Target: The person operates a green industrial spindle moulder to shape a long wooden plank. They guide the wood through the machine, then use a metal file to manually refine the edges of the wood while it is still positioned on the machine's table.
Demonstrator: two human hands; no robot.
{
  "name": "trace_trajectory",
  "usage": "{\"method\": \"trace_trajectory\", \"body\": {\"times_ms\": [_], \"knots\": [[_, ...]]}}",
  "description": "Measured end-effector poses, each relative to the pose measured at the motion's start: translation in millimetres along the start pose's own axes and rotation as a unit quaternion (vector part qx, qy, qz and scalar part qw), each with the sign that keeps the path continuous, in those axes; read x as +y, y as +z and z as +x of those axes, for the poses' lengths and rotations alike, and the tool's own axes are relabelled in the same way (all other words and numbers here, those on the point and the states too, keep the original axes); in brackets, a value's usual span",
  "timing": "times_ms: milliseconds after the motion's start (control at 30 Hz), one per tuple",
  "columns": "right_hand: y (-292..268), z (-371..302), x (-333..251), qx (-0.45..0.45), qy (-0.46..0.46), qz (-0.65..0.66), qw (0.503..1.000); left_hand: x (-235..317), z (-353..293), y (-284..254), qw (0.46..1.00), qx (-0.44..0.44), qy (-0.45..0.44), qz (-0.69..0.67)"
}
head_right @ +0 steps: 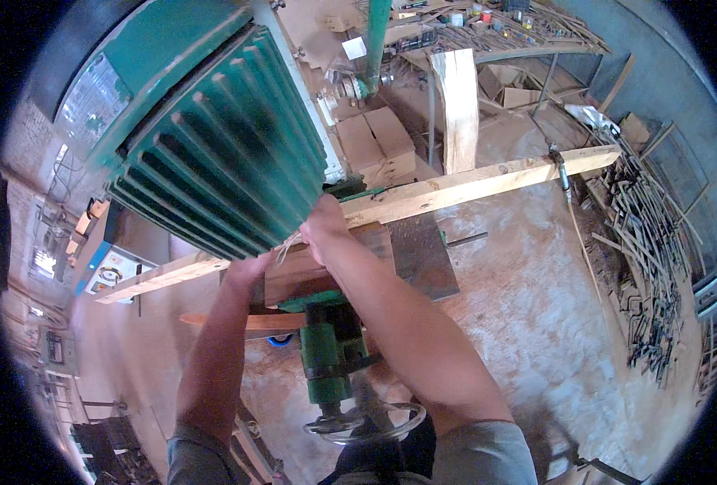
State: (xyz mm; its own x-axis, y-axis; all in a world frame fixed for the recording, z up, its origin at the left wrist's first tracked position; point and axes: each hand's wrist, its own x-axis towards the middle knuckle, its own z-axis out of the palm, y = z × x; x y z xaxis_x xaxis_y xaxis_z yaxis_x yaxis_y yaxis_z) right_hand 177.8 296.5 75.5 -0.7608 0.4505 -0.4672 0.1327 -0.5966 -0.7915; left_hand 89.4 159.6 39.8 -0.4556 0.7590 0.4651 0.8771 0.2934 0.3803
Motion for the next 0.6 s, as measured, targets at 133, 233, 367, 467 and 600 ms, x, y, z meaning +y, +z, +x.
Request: {"method": "trace_trajectory", "body": {"times_ms": [133, 233, 367, 467, 600], "knots": [[-1, -1, 4, -0.007, -0.098, -0.045, 0.994, 14, 0, 3, 0.997, 0.013, -0.057, -0.055], [-1, -2, 3, -0.017, -0.093, -0.116, 0.989, -13, -14, 20, 0.995, 0.079, 0.039, 0.046], [-6, -2, 11, -0.013, -0.171, -0.213, 0.962, -7, -11, 16, 0.989, 0.042, 0.046, 0.133], [-3, 9, 20, 0.009, -0.239, -0.260, 0.936, -15, -15, 22, 0.981, 0.076, 0.052, 0.172], [-18, 73, 46, -0.077, -0.275, -0.127, 0.950, 1, -5, 19, 0.975, 0.083, 0.075, 0.192]]}}
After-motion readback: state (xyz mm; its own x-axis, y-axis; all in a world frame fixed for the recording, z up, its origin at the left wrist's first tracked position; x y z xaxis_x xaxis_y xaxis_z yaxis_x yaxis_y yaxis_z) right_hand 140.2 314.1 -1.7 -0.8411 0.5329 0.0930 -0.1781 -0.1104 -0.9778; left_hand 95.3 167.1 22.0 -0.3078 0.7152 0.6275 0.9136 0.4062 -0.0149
